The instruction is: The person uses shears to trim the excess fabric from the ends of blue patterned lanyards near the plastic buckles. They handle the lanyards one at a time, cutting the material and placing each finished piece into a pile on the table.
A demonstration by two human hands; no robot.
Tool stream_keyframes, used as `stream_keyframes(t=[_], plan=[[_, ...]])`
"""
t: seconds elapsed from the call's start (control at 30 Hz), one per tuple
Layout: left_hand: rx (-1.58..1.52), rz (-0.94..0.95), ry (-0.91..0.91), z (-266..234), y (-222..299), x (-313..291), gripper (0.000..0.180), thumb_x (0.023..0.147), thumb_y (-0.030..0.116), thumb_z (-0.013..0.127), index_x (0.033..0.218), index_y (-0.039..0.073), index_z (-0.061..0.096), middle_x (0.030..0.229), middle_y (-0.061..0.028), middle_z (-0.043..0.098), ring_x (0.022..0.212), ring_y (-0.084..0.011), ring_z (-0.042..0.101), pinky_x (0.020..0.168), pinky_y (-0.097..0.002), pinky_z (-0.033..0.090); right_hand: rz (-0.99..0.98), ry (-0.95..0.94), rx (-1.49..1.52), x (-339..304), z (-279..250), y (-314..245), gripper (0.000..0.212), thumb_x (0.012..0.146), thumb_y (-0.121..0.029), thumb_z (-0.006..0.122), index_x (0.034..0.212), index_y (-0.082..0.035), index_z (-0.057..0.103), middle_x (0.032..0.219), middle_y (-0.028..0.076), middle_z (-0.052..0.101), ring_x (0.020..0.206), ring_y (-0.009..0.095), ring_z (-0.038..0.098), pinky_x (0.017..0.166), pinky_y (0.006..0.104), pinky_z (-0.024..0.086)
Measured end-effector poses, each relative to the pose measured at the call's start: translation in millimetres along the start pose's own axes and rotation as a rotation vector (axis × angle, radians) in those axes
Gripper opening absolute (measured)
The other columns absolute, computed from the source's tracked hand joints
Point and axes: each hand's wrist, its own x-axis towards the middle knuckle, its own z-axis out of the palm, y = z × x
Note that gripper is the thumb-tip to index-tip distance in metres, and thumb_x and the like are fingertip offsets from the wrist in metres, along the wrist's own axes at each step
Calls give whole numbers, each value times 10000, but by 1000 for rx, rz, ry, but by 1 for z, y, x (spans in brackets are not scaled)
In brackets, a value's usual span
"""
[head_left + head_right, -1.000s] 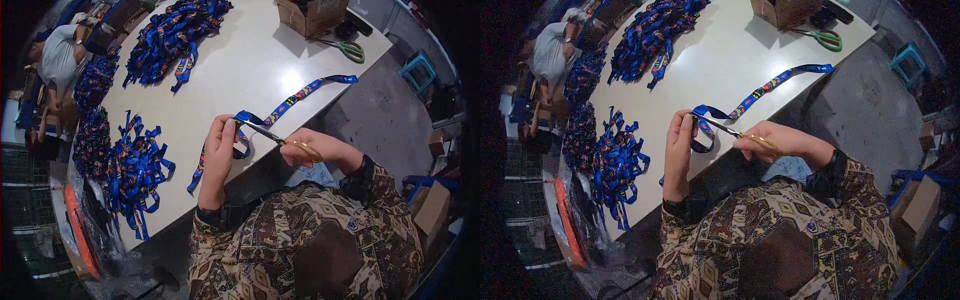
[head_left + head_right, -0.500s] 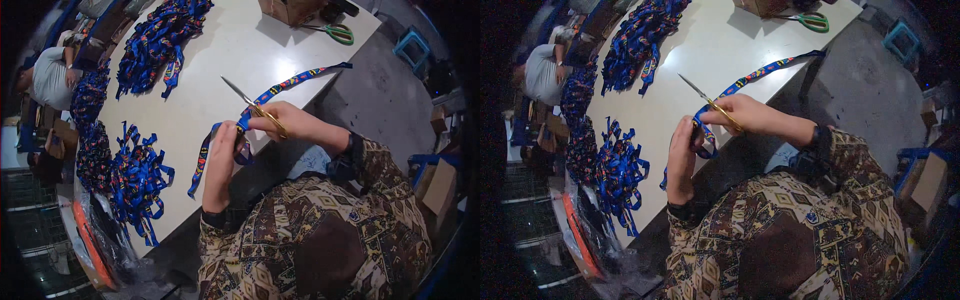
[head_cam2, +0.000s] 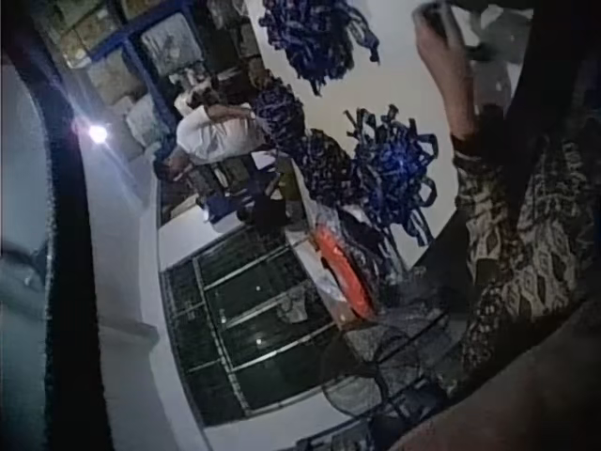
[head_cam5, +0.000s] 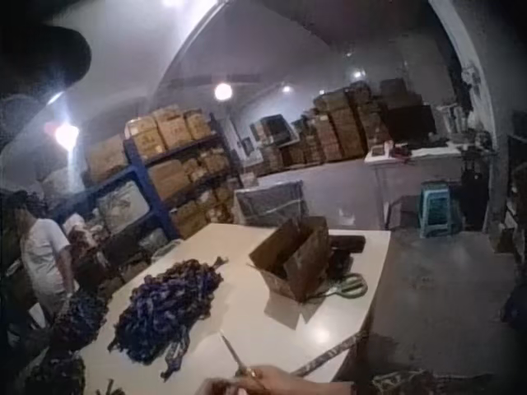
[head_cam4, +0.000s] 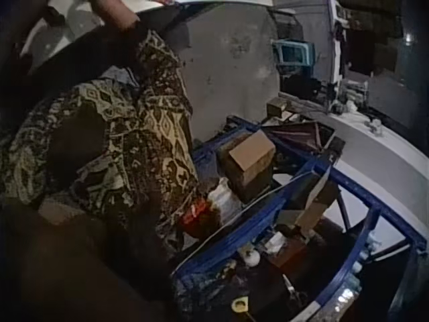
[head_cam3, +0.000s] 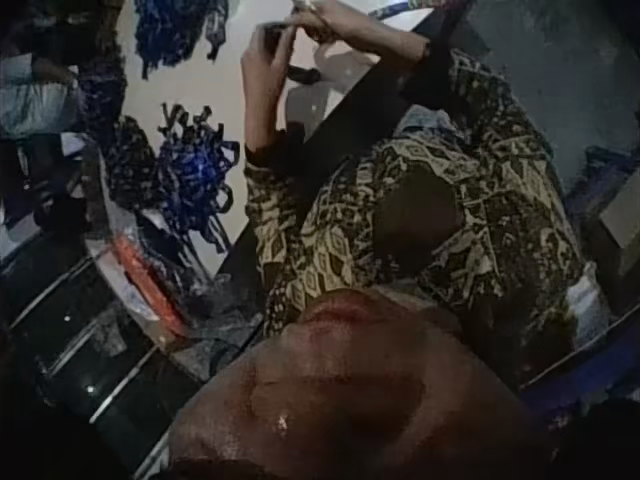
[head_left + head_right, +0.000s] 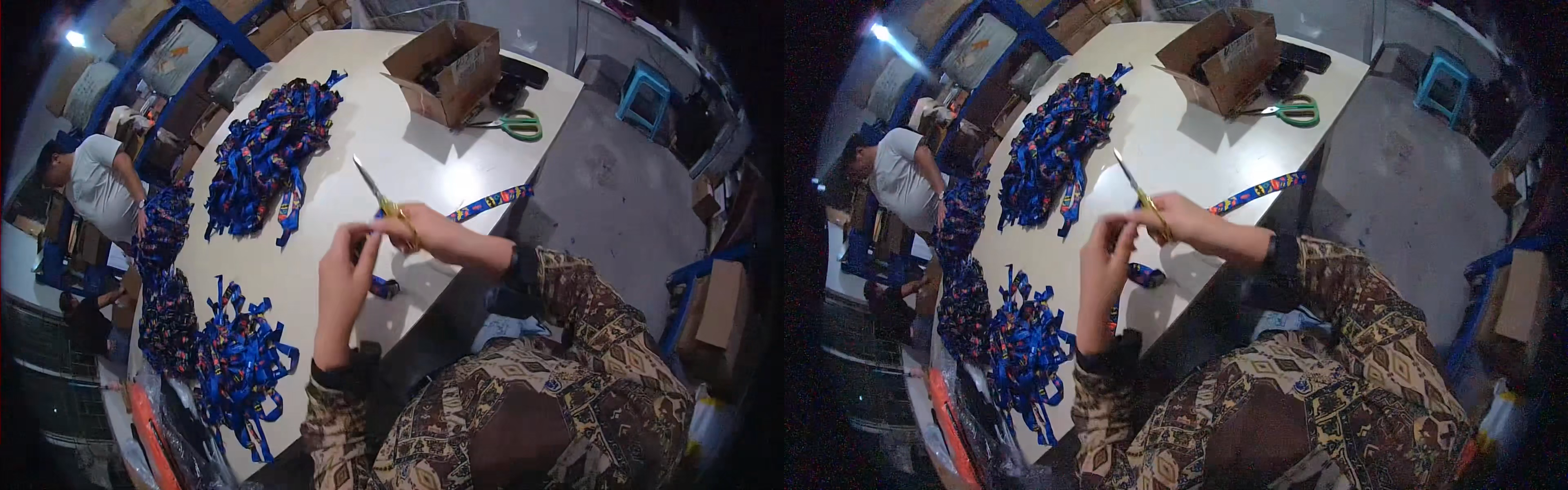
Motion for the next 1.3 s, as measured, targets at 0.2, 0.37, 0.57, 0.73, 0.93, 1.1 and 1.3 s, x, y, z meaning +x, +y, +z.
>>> stream_keyframes(t=[0.2, 0.37, 0.57, 0.73, 0.93, 1.1, 1.3], plan=[[-124, 29, 74, -18, 12, 16, 201, 872, 166, 531, 978, -3, 507, 778, -113, 601, 702, -145, 593, 625, -277, 462, -137, 16, 14, 17, 7, -21, 297, 832, -342, 589, 743, -64, 532, 583, -29, 450, 495, 65, 398, 441, 211, 296], [-75, -177, 52, -12, -17, -25, 210, 879, 218, 522, 880, 9, 521, 738, -78, 576, 696, -144, 550, 644, -276, 445, -55, -34, -144, 8, 14, 14, 262, 855, -303, 565, 767, -58, 532, 588, -25, 468, 515, 63, 420, 461, 214, 330], [-35, 75, -23, -16, -26, -60, 160, 842, 144, 540, 878, -12, 542, 819, -87, 570, 767, -153, 548, 678, -266, 432, 8, -205, -172, -1, 27, 22, 251, 854, -289, 568, 767, -57, 535, 589, -16, 480, 521, 68, 436, 477, 215, 349], [-47, 103, -20, -13, -30, -58, 154, 833, 106, 521, 923, -16, 553, 851, -85, 564, 795, -151, 539, 704, -259, 425, -1, -242, -130, -2, 35, 13, 238, 845, -274, 586, 760, -58, 530, 590, -20, 480, 518, 62, 432, 476, 207, 341], [-406, 20, 72, -5, -36, -50, 131, 844, 79, 499, 932, 2, 559, 825, -35, 553, 785, -104, 513, 698, -236, 420, -45, -251, -36, 1, 37, 8, 233, 834, -260, 609, 748, -62, 521, 604, -27, 484, 527, 51, 430, 477, 192, 331], [-569, -91, 4, 1, -36, -44, 121, 859, 80, 487, 927, 8, 556, 827, -5, 544, 782, -68, 493, 684, -215, 413, -86, -96, -120, -10, 40, 1, 239, 833, -259, 613, 739, -63, 515, 616, -36, 482, 545, 42, 426, 481, 193, 335], [-382, -81, 11, 3, -18, -48, 129, 868, 97, 481, 919, 4, 554, 817, 4, 537, 762, -75, 490, 695, -213, 409, -230, -37, -279, -10, 27, 18, 228, 836, -250, 601, 748, -57, 518, 621, -45, 480, 558, 37, 425, 482, 198, 342]])
